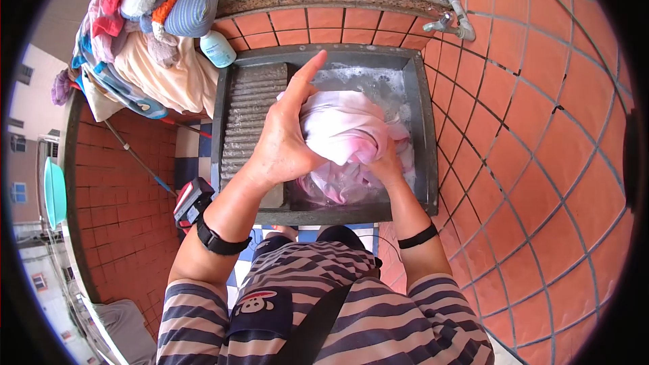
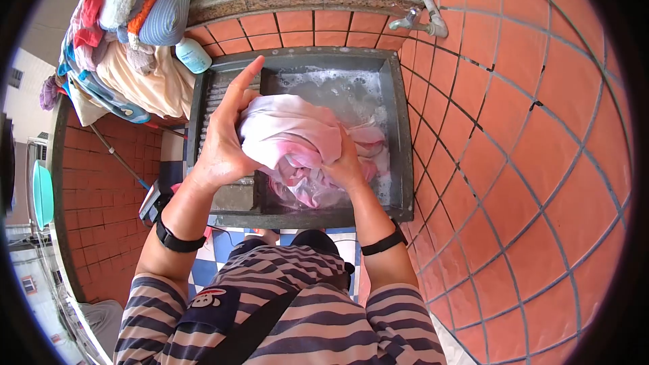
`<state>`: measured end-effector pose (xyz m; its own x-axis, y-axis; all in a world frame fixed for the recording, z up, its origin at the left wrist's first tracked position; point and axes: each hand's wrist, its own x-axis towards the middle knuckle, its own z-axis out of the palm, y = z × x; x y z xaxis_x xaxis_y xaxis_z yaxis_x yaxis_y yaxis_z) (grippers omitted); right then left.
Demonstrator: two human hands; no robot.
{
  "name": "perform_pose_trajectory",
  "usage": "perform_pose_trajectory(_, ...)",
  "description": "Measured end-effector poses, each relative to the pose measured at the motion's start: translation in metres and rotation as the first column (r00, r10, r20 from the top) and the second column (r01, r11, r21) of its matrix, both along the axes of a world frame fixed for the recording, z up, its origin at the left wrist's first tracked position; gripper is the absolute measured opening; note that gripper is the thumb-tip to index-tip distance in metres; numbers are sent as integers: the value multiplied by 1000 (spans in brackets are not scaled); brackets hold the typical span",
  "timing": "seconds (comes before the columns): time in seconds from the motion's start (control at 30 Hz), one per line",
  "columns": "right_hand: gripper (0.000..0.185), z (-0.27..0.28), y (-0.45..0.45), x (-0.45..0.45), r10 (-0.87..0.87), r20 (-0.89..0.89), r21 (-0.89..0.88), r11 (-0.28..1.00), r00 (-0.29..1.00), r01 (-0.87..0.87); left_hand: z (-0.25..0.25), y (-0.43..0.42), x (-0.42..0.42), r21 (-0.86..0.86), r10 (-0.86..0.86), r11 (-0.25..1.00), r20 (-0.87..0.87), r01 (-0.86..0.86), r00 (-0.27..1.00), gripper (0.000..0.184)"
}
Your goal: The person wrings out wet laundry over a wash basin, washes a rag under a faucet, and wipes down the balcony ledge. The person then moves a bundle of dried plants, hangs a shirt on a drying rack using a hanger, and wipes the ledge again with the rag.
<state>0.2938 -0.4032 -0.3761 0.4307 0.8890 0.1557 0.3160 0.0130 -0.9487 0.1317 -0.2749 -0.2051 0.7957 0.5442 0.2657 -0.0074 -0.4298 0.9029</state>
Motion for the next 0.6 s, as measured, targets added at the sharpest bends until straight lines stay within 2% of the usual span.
perform_pose_trajectory(0.07, 61, 7, 4, 2, -105, -235, 9, 994, 966, 110, -1, 7, -9, 29, 23, 999, -18, -23, 1000, 101)
perform_pose_trajectory(0.13, 36, 43, 10, 15, -204, -340, 218, 932, 918, 288, 4, 19, -21, 95, 78, 992, 2, -78, 997, 100)
perform_pose_trajectory(0.17, 35, 63, 11, 34, -199, -365, 295, 902, 910, 315, 2, 21, -23, 134, 116, 984, 51, -121, 992, 100)
perform_pose_trajectory(0.2, 34, 103, 9, 44, -187, -413, 373, 858, 891, 353, 9, 23, -30, 88, 109, 991, -55, -104, 993, 101)
perform_pose_trajectory(0.27, 33, 180, 13, 53, -90, -484, 512, 777, 870, 365, 4, 22, -31, 299, 97, 951, -43, -80, 994, 103)
perform_pose_trajectory(0.3, 31, 210, 10, 50, -135, -373, 536, 776, 918, 332, 3, 21, -32, 416, 138, 903, -45, -107, 989, 98)
perform_pose_trajectory(0.33, 29, 234, 7, 46, -185, -260, 555, 774, 948, 304, 5, 16, -34, 411, 133, 905, -38, -106, 990, 98)
perform_pose_trajectory(0.37, 29, 254, 7, 38, -194, -255, 556, 773, 947, 307, 8, 10, -37, 306, 173, 943, -124, -128, 977, 93)
perform_pose_trajectory(0.4, 27, 272, 12, 27, -248, -141, 610, 740, 958, 281, 12, 5, -40, 203, 199, 967, -214, -156, 956, 90)
perform_pose_trajectory(0.43, 25, 279, 16, 18, -304, -28, 660, 710, 952, 245, 16, 1, -45, -188, -32, 982, -319, -30, 947, 88)
perform_pose_trajectory(0.47, 25, 281, 16, 12, -311, -25, 662, 707, 950, 249, 21, -3, -49, -506, -344, 849, -313, 152, 885, 98)
perform_pose_trajectory(0.5, 30, 282, 17, 8, -343, 61, 640, 734, 937, 227, 15, -11, -53, -805, -516, 549, -114, 225, 849, 105)
perform_pose_trajectory(0.53, 36, 283, 20, 2, -371, 147, 618, 758, 917, 207, 7, -19, -54, -951, -587, 150, 134, 269, 798, 113)
perform_pose_trajectory(0.57, 22, 279, 24, -15, -287, 80, 649, 742, 955, 169, 4, -26, -49, -945, -475, -78, 316, 318, 822, 117)
perform_pose_trajectory(0.6, 26, 269, 25, -29, -222, 96, 601, 790, 970, 122, 2, -31, -42, -880, -324, -294, 459, 373, 827, 121)
